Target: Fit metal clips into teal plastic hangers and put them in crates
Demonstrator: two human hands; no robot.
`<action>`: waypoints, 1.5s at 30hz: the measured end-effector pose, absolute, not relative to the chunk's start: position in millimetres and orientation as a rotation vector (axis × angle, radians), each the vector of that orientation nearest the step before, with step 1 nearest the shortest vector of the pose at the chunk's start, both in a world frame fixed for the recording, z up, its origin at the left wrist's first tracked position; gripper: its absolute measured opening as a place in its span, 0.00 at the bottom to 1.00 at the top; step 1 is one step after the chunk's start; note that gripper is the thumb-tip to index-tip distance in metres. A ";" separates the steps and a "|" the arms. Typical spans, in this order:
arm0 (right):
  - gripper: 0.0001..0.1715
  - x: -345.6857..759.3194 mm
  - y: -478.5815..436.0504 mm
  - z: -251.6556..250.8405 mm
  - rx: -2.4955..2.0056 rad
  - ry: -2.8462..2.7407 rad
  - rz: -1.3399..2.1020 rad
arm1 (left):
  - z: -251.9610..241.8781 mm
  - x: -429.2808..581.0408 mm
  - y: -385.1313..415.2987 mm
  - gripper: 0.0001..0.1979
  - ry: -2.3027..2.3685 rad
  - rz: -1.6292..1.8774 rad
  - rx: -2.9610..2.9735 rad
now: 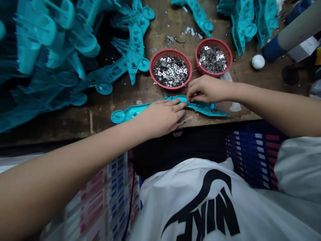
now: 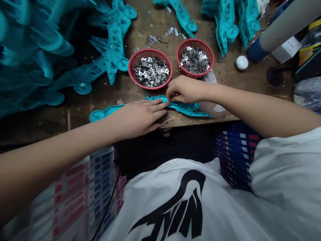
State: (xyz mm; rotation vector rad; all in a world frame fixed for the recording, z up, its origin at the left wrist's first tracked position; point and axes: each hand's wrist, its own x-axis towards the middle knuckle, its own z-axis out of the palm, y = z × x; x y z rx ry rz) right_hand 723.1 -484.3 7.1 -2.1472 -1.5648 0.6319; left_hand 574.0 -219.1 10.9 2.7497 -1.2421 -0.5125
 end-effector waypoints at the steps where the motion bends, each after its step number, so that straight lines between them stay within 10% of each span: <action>1: 0.16 722.9 -484.1 6.9 -2.147 -1.571 0.618 | 10.4 574.0 -218.9 0.28 -1.252 -0.508 2.756; 24: 0.21 726.0 -483.3 15.8 -2.909 -1.259 0.471 | 35.1 582.3 -217.9 0.31 -1.082 -0.682 2.852; 45: 0.20 694.4 -459.8 50.0 -2.688 -1.272 0.809 | 23.1 579.7 -216.6 0.20 -1.191 -0.337 2.800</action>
